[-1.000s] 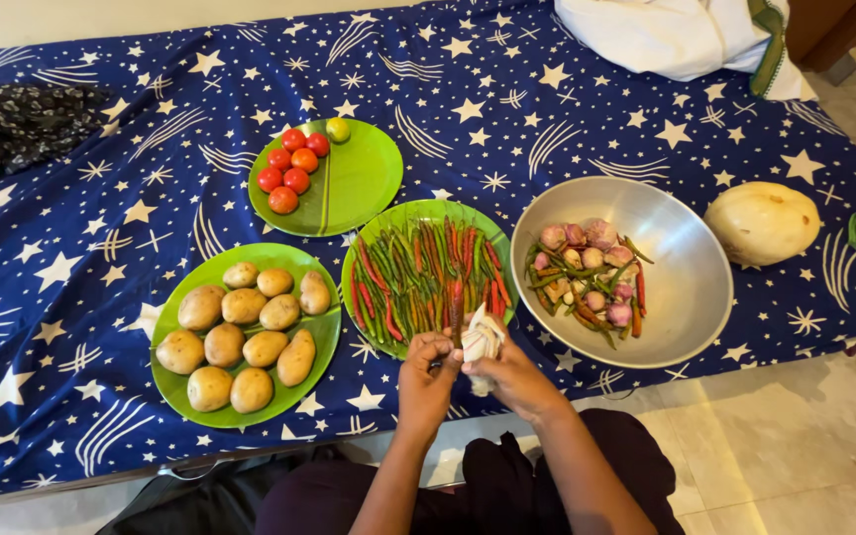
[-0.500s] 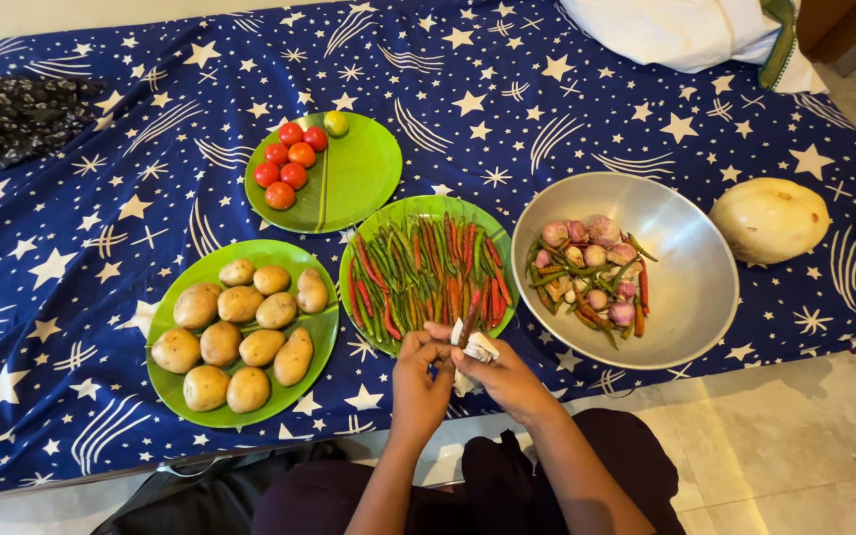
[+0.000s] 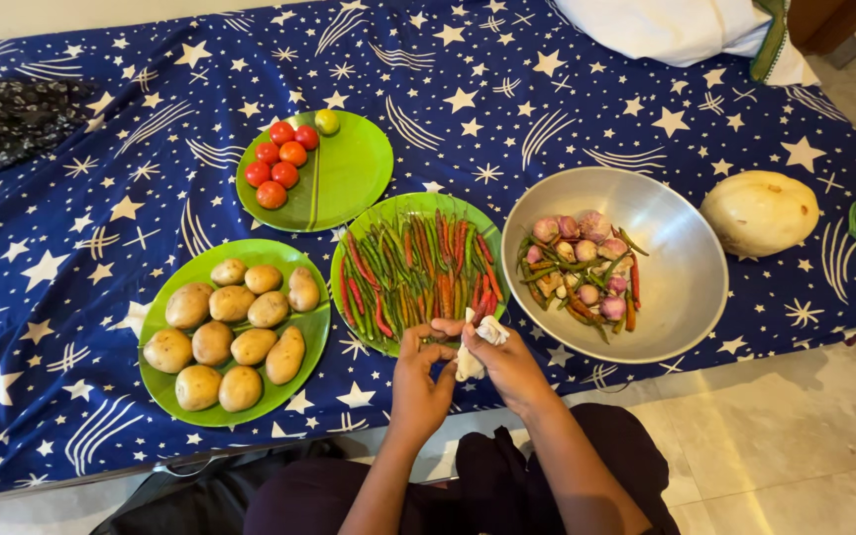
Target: The person sorts and cleans green chilis by hand, moving them from one plate to another and occasionally wiping them with a cloth while seated near a bed.
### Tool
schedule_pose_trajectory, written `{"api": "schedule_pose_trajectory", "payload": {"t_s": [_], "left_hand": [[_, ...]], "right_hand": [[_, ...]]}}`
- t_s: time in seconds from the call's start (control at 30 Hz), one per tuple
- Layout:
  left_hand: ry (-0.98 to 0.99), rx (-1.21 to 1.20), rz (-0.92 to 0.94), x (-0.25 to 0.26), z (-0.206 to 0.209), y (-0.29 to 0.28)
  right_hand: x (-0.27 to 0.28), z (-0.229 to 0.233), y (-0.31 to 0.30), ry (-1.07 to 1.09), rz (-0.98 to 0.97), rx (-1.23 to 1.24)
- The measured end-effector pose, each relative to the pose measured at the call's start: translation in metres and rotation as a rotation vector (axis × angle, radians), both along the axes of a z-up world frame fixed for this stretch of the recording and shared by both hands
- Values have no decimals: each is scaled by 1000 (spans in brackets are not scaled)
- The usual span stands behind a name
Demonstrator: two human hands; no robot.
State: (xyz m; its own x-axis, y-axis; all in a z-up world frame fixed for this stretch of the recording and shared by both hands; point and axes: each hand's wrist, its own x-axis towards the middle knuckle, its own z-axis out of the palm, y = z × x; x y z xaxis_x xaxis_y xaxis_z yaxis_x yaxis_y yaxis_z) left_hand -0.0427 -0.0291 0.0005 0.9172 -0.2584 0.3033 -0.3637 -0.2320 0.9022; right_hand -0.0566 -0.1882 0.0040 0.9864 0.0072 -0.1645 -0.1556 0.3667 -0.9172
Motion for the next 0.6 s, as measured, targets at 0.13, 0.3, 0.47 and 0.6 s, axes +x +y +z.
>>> {"api": "schedule_pose_trajectory", "payload": {"t_s": [0.13,0.3,0.47,0.6], "left_hand": [[-6,26,36,-1,0,-2],[128,38,42,-3,4,-4],[162,2,-3,-4,10,-4],[93,-29,-26,-6,7,-3]], "right_hand": [[2,-2,0,-13,-43,3],[5,-14,-6,-13,-83,48],[7,-16,-9,-21,-142,89],[6,-16,-11,-67,-158,80]]}}
